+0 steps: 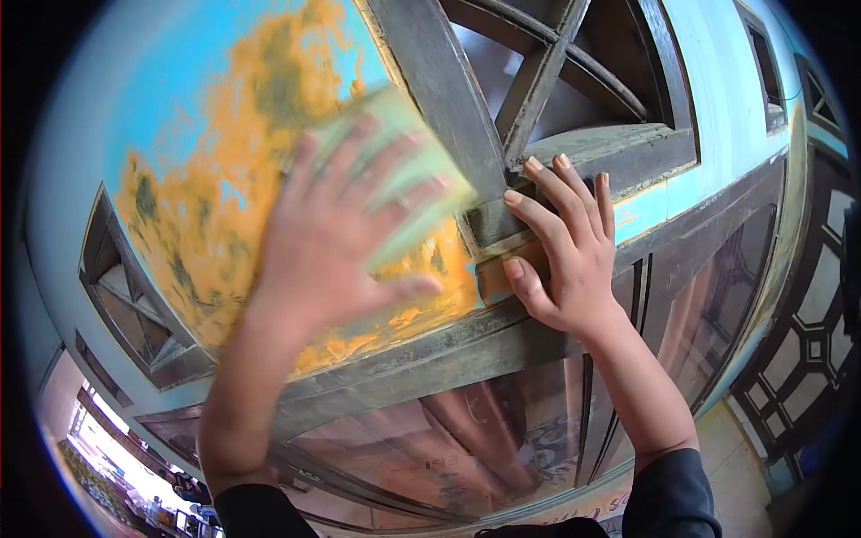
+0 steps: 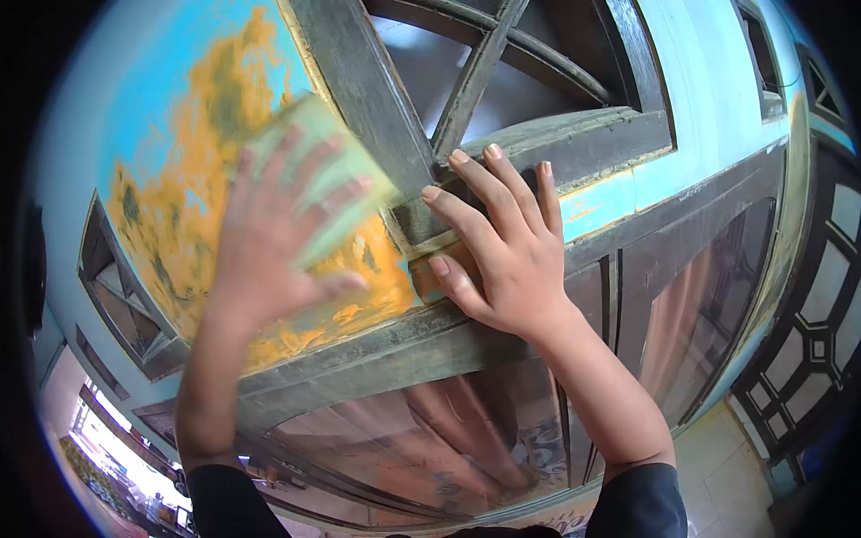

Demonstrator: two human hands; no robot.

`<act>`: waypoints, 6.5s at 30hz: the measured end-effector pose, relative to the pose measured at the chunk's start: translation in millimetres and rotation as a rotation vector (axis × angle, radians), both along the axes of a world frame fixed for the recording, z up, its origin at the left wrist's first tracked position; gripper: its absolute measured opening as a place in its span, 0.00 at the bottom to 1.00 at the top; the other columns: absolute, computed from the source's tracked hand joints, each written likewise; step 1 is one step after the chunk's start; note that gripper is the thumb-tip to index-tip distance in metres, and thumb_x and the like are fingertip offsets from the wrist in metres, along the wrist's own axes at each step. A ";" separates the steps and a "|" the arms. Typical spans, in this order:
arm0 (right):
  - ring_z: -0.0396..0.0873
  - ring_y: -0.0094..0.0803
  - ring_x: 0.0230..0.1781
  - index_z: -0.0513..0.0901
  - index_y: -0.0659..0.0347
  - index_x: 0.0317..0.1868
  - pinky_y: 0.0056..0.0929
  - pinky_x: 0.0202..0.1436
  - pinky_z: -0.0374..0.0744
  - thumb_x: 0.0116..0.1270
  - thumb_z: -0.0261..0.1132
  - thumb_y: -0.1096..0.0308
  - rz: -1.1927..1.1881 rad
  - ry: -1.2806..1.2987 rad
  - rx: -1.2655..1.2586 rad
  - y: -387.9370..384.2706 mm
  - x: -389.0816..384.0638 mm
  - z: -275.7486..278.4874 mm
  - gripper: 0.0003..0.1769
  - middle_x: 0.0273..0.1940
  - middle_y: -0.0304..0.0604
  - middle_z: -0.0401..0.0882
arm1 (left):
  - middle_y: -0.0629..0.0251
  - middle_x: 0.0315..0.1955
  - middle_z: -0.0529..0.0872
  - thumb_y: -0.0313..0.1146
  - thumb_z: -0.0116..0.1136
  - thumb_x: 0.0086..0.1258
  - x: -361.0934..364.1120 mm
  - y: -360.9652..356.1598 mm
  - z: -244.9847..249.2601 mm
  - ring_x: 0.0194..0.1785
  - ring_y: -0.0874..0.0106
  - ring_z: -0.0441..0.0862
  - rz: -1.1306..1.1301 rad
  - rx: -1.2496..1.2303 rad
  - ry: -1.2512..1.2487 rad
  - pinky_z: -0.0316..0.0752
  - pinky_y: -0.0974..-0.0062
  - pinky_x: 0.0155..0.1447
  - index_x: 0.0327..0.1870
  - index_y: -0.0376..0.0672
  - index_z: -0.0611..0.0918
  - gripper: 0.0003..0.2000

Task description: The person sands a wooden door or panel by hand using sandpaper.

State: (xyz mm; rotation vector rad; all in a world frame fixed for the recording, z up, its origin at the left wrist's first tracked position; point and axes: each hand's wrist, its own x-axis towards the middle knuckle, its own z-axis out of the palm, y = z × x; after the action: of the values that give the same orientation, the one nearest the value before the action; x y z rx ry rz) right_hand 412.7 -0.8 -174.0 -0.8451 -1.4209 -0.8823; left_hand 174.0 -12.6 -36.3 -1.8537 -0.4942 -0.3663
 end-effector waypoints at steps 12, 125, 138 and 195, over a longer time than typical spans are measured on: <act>0.66 0.57 0.73 0.82 0.53 0.60 0.58 0.79 0.50 0.74 0.55 0.41 0.119 -0.082 0.184 2.7 -9.1 1.8 0.29 0.67 0.53 0.75 | 0.63 0.66 0.80 0.59 0.57 0.70 -82.5 -7.7 -27.8 0.75 0.55 0.70 -0.178 -0.161 0.004 0.55 0.44 0.79 0.58 0.56 0.84 0.24; 0.36 0.60 0.84 0.63 0.54 0.79 0.68 0.79 0.28 0.69 0.62 0.35 -0.019 -0.047 -0.379 -26.1 -190.0 -69.2 0.47 0.82 0.56 0.49 | 0.44 0.81 0.53 0.59 0.51 0.74 -188.4 -11.0 -202.3 0.83 0.40 0.39 -0.026 -0.198 -0.987 0.22 0.36 0.78 0.75 0.53 0.72 0.33; 0.33 0.57 0.85 0.61 0.50 0.80 0.66 0.78 0.21 0.66 0.59 0.28 -0.102 -0.219 -0.369 -21.8 -230.9 -76.1 0.51 0.83 0.53 0.47 | 0.40 0.78 0.59 0.59 0.53 0.74 -219.1 -10.6 -189.8 0.83 0.40 0.45 -0.048 -0.098 -1.018 0.26 0.37 0.79 0.71 0.49 0.77 0.31; 0.39 0.58 0.84 0.67 0.44 0.78 0.68 0.79 0.29 0.66 0.54 0.25 -0.159 -0.424 -0.266 -17.3 -235.5 -60.6 0.47 0.82 0.48 0.51 | 0.47 0.75 0.69 0.56 0.47 0.75 -212.7 -26.8 -186.5 0.82 0.38 0.46 -0.122 -0.292 -0.894 0.22 0.39 0.80 0.62 0.55 0.86 0.25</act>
State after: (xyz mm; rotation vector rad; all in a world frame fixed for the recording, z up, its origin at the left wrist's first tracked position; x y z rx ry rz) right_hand 177.2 -18.1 -234.7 -1.0207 -1.8908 -1.0503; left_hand -38.7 -39.5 -222.8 -1.9330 -1.0760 -1.2820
